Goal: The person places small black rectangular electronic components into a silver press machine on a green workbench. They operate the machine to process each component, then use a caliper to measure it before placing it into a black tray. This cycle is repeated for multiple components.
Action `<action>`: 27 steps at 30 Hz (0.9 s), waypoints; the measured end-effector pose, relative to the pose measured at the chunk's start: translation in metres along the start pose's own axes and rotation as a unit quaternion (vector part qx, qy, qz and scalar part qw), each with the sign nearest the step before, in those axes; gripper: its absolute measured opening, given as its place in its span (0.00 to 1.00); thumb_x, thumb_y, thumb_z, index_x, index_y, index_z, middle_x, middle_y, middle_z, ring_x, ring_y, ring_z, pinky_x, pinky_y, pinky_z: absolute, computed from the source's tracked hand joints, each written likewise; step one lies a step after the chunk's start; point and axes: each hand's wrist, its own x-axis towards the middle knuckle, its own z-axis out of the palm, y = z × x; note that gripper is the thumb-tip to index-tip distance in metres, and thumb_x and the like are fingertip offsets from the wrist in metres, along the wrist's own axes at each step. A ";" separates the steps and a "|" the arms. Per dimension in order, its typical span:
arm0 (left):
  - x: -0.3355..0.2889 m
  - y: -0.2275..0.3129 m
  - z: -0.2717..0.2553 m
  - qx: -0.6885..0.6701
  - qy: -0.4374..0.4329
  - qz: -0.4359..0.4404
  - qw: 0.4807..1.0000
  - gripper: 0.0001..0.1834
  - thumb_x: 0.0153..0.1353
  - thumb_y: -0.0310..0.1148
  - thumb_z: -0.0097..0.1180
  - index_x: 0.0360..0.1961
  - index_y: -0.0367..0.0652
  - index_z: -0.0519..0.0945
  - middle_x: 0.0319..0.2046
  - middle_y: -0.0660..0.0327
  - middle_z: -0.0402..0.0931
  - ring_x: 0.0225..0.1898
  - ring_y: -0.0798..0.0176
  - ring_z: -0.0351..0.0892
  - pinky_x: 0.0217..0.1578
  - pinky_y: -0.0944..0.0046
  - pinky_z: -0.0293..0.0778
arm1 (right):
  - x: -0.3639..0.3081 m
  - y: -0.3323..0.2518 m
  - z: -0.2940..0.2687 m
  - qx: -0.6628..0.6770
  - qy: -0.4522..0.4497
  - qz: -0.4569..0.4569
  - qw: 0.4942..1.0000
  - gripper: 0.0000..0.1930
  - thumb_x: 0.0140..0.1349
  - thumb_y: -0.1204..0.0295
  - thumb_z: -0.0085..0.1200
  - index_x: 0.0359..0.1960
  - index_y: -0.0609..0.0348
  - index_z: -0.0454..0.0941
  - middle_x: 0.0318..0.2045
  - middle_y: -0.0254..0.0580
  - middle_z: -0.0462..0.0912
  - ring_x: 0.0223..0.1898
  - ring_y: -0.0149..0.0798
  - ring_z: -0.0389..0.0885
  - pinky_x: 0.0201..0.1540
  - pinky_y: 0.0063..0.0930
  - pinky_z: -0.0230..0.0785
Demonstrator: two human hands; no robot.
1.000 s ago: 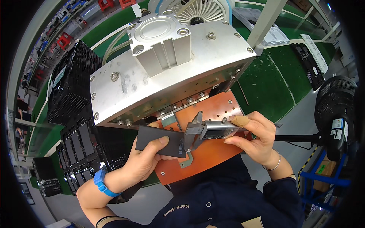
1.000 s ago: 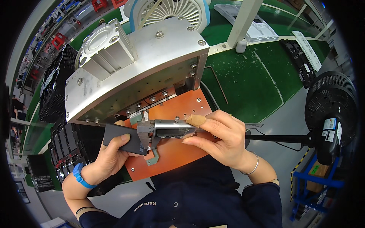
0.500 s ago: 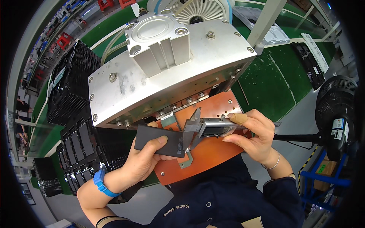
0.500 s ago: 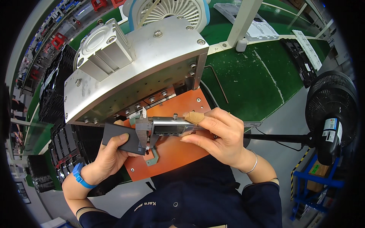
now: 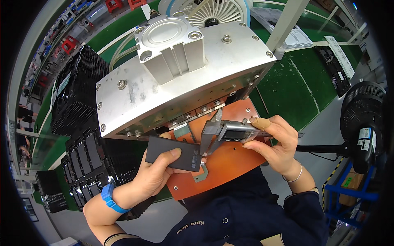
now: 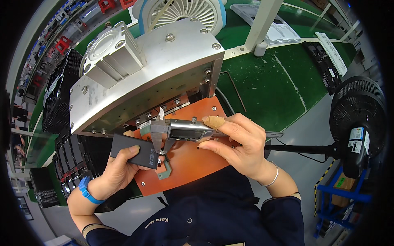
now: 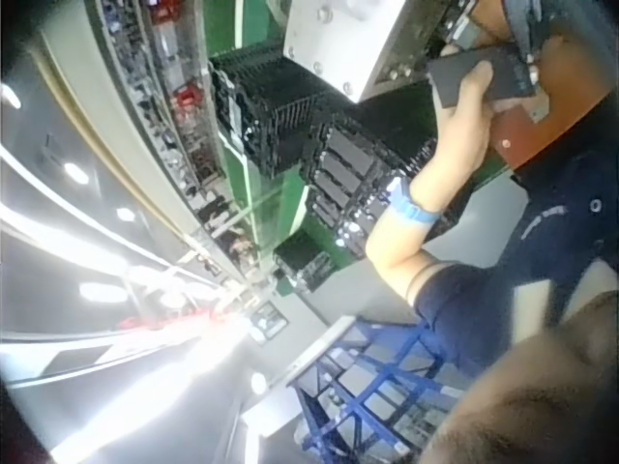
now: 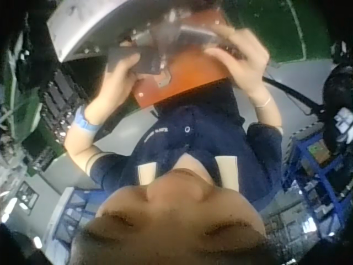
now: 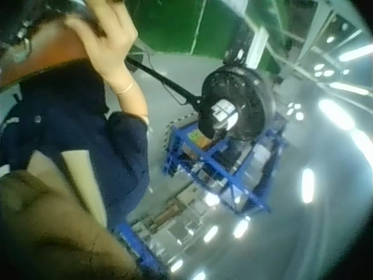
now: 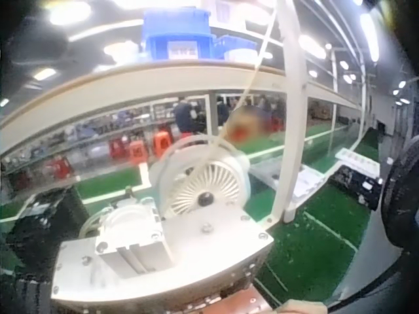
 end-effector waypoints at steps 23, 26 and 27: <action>-0.045 0.038 -0.013 0.203 0.025 0.127 0.971 0.12 0.69 0.35 0.57 0.46 0.38 0.73 0.35 0.59 0.80 0.37 0.64 0.84 0.37 0.61 0.81 | -0.030 0.039 -0.047 0.063 0.070 0.186 0.978 0.24 0.56 0.83 0.61 0.57 0.70 0.76 0.45 0.38 0.81 0.43 0.29 0.80 0.49 0.22 0.73; -0.096 0.070 -0.039 0.619 0.093 0.369 0.687 0.09 0.59 0.30 0.65 0.33 0.37 0.78 0.29 0.57 0.81 0.26 0.56 0.81 0.26 0.62 0.74 | -0.047 0.115 -0.090 0.017 0.082 0.154 0.984 0.24 0.65 0.82 0.55 0.64 0.69 0.70 0.63 0.48 0.75 0.57 0.33 0.76 0.60 0.25 0.66; -0.103 0.077 -0.046 0.708 0.162 0.417 0.546 0.10 0.53 0.30 0.69 0.32 0.37 0.80 0.32 0.55 0.82 0.25 0.54 0.81 0.25 0.62 0.75 | -0.050 0.136 -0.099 -0.030 0.073 0.186 0.979 0.24 0.66 0.80 0.57 0.64 0.68 0.71 0.61 0.46 0.76 0.57 0.32 0.76 0.60 0.23 0.65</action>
